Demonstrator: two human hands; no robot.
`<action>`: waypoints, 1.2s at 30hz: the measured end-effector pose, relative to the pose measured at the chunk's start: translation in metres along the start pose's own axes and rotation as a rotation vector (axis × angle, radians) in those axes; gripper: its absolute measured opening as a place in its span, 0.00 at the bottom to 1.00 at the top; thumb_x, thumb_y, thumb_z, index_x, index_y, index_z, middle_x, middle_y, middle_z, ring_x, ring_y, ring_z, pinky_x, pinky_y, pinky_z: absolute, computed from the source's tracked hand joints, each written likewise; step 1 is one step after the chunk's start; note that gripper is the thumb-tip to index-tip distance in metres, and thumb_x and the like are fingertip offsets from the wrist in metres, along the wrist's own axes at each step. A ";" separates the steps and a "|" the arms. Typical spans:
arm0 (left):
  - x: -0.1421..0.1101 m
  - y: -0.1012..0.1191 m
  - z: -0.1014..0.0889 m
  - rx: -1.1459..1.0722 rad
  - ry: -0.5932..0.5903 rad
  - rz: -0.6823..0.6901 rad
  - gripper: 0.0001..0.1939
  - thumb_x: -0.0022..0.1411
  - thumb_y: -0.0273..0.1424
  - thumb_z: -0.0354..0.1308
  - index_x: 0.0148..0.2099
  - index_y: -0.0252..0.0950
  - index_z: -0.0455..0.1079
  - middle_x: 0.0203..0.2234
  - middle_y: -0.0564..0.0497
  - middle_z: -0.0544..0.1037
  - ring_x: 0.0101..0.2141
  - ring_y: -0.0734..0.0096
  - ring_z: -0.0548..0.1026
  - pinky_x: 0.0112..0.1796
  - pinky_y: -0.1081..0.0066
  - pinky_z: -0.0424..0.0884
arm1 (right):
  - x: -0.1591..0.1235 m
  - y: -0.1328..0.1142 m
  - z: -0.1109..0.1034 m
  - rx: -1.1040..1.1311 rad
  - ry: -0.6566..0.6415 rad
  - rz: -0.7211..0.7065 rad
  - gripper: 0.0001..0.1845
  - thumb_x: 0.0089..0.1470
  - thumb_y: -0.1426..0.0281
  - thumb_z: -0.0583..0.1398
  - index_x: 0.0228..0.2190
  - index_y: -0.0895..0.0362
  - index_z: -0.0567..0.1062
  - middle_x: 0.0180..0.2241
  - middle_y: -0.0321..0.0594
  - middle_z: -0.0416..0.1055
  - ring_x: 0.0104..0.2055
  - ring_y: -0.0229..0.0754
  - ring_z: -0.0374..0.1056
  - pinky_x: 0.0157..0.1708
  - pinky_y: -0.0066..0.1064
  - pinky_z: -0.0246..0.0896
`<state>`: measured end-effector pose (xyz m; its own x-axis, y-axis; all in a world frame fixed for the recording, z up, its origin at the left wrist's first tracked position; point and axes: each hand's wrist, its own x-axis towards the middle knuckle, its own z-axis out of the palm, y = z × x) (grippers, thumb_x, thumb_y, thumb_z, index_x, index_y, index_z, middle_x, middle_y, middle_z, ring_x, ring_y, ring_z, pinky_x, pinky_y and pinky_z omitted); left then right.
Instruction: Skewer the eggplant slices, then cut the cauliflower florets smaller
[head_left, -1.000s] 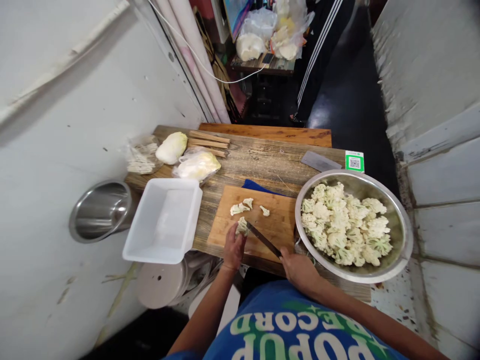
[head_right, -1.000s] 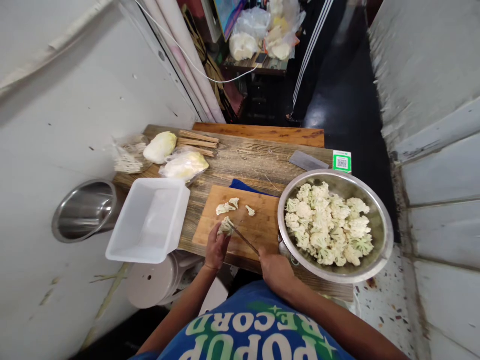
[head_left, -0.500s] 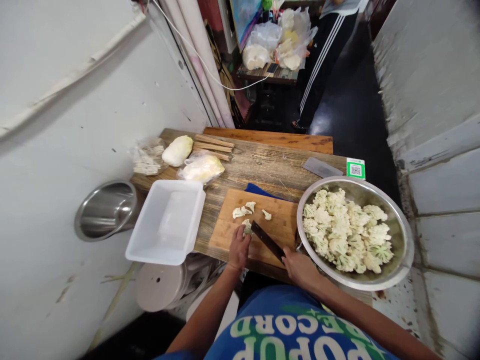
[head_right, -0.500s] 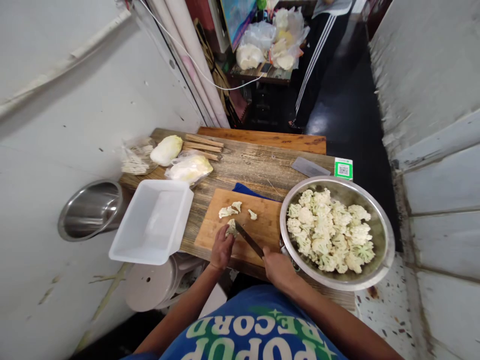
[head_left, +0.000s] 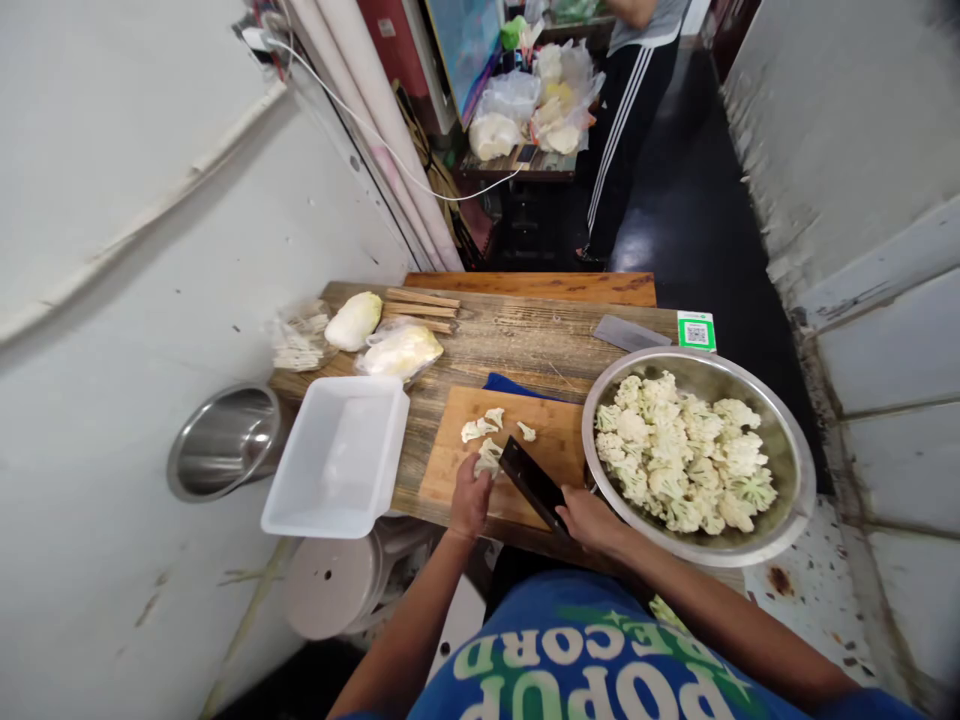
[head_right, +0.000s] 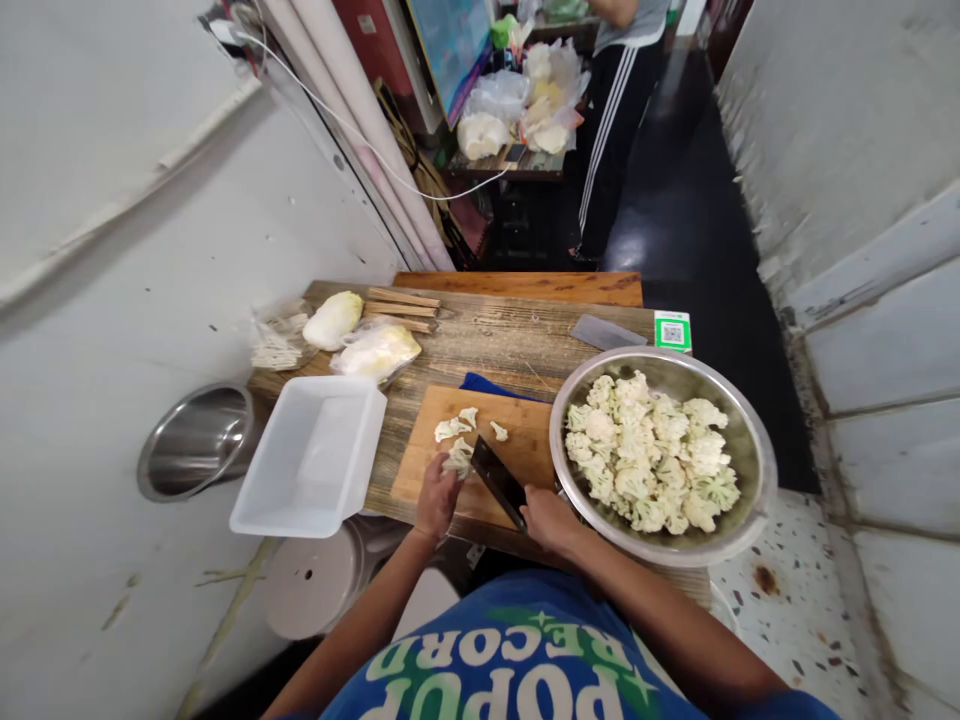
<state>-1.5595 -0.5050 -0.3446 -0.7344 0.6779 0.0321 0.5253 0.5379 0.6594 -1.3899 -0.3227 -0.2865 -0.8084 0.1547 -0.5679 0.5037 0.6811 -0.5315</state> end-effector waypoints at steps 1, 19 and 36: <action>0.001 0.000 -0.002 0.012 -0.002 0.015 0.09 0.59 0.31 0.52 0.39 0.35 0.72 0.52 0.42 0.65 0.53 0.57 0.63 0.55 0.56 0.59 | -0.002 0.003 0.000 0.000 0.002 -0.011 0.14 0.60 0.70 0.49 0.43 0.64 0.69 0.41 0.54 0.74 0.44 0.48 0.72 0.39 0.31 0.60; 0.006 -0.008 -0.010 0.104 -0.044 0.160 0.05 0.58 0.29 0.53 0.36 0.36 0.70 0.53 0.43 0.66 0.52 0.59 0.65 0.54 0.57 0.61 | -0.013 -0.010 0.002 0.086 0.055 0.077 0.15 0.61 0.70 0.48 0.45 0.63 0.67 0.40 0.55 0.75 0.43 0.47 0.72 0.38 0.31 0.60; -0.004 -0.013 -0.014 0.149 0.092 0.203 0.07 0.60 0.31 0.53 0.38 0.37 0.71 0.50 0.43 0.66 0.52 0.59 0.65 0.52 0.57 0.65 | 0.001 -0.016 0.016 0.030 0.082 0.039 0.16 0.54 0.77 0.52 0.46 0.64 0.66 0.38 0.54 0.76 0.41 0.50 0.73 0.36 0.33 0.63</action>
<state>-1.5697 -0.5214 -0.3431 -0.6403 0.7344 0.2251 0.7181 0.4682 0.5149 -1.3934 -0.3449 -0.2890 -0.8093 0.2397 -0.5362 0.5435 0.6518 -0.5290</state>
